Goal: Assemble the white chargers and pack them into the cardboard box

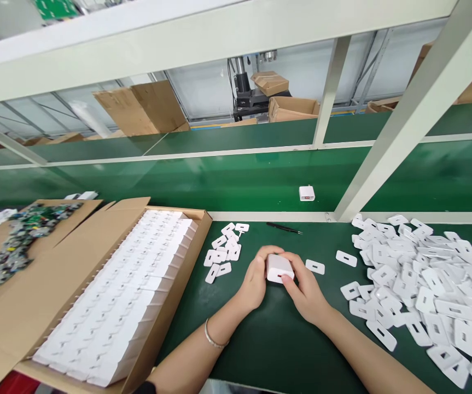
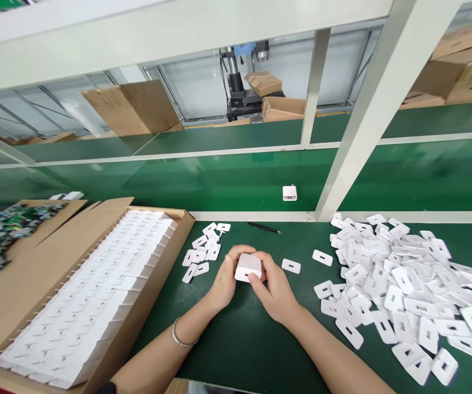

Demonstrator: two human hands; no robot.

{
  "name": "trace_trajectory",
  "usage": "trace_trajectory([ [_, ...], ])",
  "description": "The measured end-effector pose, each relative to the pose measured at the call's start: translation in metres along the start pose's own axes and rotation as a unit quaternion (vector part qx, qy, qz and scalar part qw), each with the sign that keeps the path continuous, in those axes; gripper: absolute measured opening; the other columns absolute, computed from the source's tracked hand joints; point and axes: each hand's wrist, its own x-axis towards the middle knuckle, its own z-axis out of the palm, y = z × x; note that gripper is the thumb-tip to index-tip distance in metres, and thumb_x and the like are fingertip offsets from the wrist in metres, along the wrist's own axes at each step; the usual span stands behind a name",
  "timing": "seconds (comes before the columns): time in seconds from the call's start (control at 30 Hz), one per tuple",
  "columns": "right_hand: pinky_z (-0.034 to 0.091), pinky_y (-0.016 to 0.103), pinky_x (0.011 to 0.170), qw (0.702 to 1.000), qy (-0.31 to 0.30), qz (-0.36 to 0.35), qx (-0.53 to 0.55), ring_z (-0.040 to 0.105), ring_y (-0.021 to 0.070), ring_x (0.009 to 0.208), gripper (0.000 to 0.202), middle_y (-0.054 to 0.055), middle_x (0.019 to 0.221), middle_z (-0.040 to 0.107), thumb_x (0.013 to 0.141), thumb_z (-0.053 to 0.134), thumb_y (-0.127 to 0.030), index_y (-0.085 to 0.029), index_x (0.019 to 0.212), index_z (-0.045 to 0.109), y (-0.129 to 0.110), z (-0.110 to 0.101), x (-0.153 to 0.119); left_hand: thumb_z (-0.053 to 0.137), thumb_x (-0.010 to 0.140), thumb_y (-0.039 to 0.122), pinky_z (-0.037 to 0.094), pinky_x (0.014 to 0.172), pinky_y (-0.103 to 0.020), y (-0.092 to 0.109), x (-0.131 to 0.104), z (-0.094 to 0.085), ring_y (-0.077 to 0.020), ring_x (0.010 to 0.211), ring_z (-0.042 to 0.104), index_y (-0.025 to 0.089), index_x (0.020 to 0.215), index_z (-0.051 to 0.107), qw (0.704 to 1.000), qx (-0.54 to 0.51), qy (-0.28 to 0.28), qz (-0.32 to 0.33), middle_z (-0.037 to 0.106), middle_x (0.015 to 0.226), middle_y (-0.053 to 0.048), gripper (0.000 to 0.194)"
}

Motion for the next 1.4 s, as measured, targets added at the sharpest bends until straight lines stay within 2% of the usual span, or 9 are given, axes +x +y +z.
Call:
trace_trajectory([
  [0.13,0.056,0.042,0.088,0.997,0.026,-0.058,-0.033,0.065,0.0283,0.109,0.043,0.013,0.129,0.064,0.106,0.045,-0.05,-0.024,0.141,0.05,0.004,0.0,0.0,0.028,0.106,0.067,0.05,0.069,-0.033,-0.003,0.001,0.0,-0.017,0.072,0.056,0.026,0.139,0.052,0.995,-0.04,-0.014,-0.095,0.064,0.098,-0.005,0.058],
  [0.27,0.057,0.044,0.092,0.995,0.024,-0.056,-0.076,0.063,0.0276,0.108,0.047,0.013,0.126,0.06,0.107,0.046,-0.047,-0.027,0.15,0.046,0.009,-0.004,0.005,0.032,0.104,0.071,0.056,0.082,-0.037,-0.004,0.008,0.005,-0.0202,0.09,0.066,0.025,0.143,0.05,0.975,-0.158,-0.049,-0.148,0.068,0.116,-0.009,0.062],
  [0.43,0.059,0.045,0.089,0.993,0.048,-0.024,-0.101,0.062,0.0238,0.098,0.058,0.013,0.128,0.054,0.106,0.049,-0.048,-0.028,0.159,0.036,0.017,-0.003,0.01,0.062,0.094,0.066,0.058,0.093,-0.045,0.011,0.024,-0.009,-0.0258,0.104,0.072,0.026,0.152,0.041,0.984,-0.155,-0.026,-0.085,0.068,0.123,-0.012,0.074],
  [0.53,0.059,0.045,0.087,0.991,0.071,-0.012,-0.109,0.06,0.0222,0.092,0.059,0.013,0.124,0.055,0.105,0.049,-0.049,-0.025,0.157,0.036,0.024,0.0,0.012,0.073,0.09,0.06,0.056,0.099,-0.044,0.028,0.036,-0.044,-0.025,0.109,0.071,0.027,0.151,0.039,0.995,-0.038,0.093,0.022,0.067,0.122,-0.011,0.077],
  [0.6,0.059,0.045,0.084,0.991,0.077,-0.002,-0.113,0.06,0.0218,0.09,0.056,0.012,0.122,0.056,0.105,0.049,-0.049,-0.023,0.154,0.039,0.027,0.001,0.013,0.08,0.085,0.054,0.055,0.101,-0.041,0.039,0.043,-0.076,-0.0239,0.114,0.068,0.026,0.147,0.039,0.97,0.056,0.224,0.075,0.062,0.129,-0.012,0.079],
  [0.73,0.059,0.042,0.077,0.99,0.083,0.0,-0.117,0.059,0.0213,0.085,0.049,0.012,0.117,0.057,0.104,0.048,-0.046,-0.021,0.147,0.044,0.029,0.002,0.013,0.077,0.085,0.037,0.057,0.095,-0.037,0.053,0.057,-0.147,-0.0222,0.111,0.069,0.021,0.133,0.042,0.891,0.213,0.401,-0.002,0.061,0.128,-0.012,0.061],
  [0.93,0.058,0.041,0.074,0.989,0.072,-0.03,-0.129,0.062,0.0228,0.085,0.038,0.011,0.112,0.061,0.102,0.049,-0.039,-0.021,0.136,0.052,0.029,0.005,0.012,0.078,0.079,0.041,0.053,0.097,-0.037,0.05,0.07,-0.203,-0.0261,0.111,0.068,0.019,0.102,0.059,0.858,0.349,0.347,-0.148,0.072,0.109,-0.009,0.037],
  [1.17,0.058,0.041,0.074,0.987,0.061,-0.033,-0.146,0.064,0.0241,0.087,0.034,0.011,0.111,0.063,0.1,0.048,-0.032,-0.021,0.131,0.054,0.029,0.005,0.011,0.078,0.076,0.052,0.05,0.095,-0.037,0.041,0.077,-0.216,-0.0309,0.109,0.07,0.019,0.092,0.063,0.84,0.404,0.294,-0.213,0.076,0.107,-0.012,0.039],
  [1.4,0.057,0.041,0.073,0.986,0.052,-0.034,-0.152,0.064,0.0242,0.086,0.033,0.011,0.11,0.062,0.1,0.048,-0.031,-0.022,0.13,0.054,0.029,0.007,0.01,0.071,0.083,0.053,0.047,0.1,-0.037,0.031,0.077,-0.221,-0.0292,0.118,0.069,0.019,0.107,0.061,0.819,0.443,0.281,-0.231,0.076,0.119,-0.012,0.042],
])
